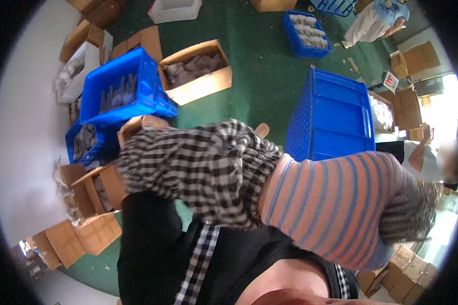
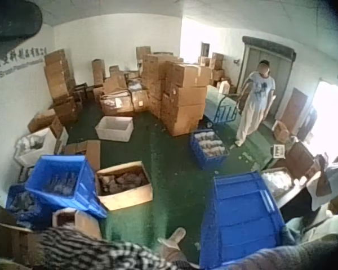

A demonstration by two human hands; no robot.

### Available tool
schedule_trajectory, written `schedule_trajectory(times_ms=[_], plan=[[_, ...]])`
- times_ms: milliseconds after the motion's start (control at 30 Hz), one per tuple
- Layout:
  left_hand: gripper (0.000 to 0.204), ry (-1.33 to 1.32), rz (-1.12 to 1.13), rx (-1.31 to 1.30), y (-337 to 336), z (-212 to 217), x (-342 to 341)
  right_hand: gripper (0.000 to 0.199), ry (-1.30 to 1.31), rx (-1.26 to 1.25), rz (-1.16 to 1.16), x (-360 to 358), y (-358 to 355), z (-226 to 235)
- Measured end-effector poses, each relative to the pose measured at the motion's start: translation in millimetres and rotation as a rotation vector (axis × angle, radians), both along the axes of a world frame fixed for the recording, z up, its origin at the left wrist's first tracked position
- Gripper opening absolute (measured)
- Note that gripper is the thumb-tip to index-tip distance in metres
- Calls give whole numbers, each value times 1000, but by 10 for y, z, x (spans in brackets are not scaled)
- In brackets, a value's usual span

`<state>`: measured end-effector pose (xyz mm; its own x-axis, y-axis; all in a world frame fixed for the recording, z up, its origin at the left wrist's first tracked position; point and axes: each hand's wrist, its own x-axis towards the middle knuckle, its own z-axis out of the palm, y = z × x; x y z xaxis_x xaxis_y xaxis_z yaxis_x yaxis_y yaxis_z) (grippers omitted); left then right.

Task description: Inspecting and counting bundles of fiber/wire materials, then moving crates and boxes in a warehouse.

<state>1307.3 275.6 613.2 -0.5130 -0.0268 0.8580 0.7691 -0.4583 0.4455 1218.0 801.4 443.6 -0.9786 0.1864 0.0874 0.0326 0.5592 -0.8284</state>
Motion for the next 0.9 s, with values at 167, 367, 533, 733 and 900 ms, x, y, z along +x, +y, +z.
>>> schedule_trajectory(times_ms=[167, 367, 533, 733, 900], plan=[[26, -124, 7, -135, -27, 30, -997, 44, -90, 94, 53, -1006, 434, -547], [26, -317, -71, -372, -295, 158, -2057, 46, -271, 195, -7, -1908, -1617, -1533], [26, -378, -295, -611, -285, 195, -2939, 28, -178, 56, -161, -2185, -1873, -1765], [26, -370, -519, -950, -532, 303, -3856, 40, -316, -107, -406, -2235, -2205, -1629], [26, -226, -655, -1231, -520, 386, -4823, 43, -306, 85, -524, -2274, -1609, -2491]])
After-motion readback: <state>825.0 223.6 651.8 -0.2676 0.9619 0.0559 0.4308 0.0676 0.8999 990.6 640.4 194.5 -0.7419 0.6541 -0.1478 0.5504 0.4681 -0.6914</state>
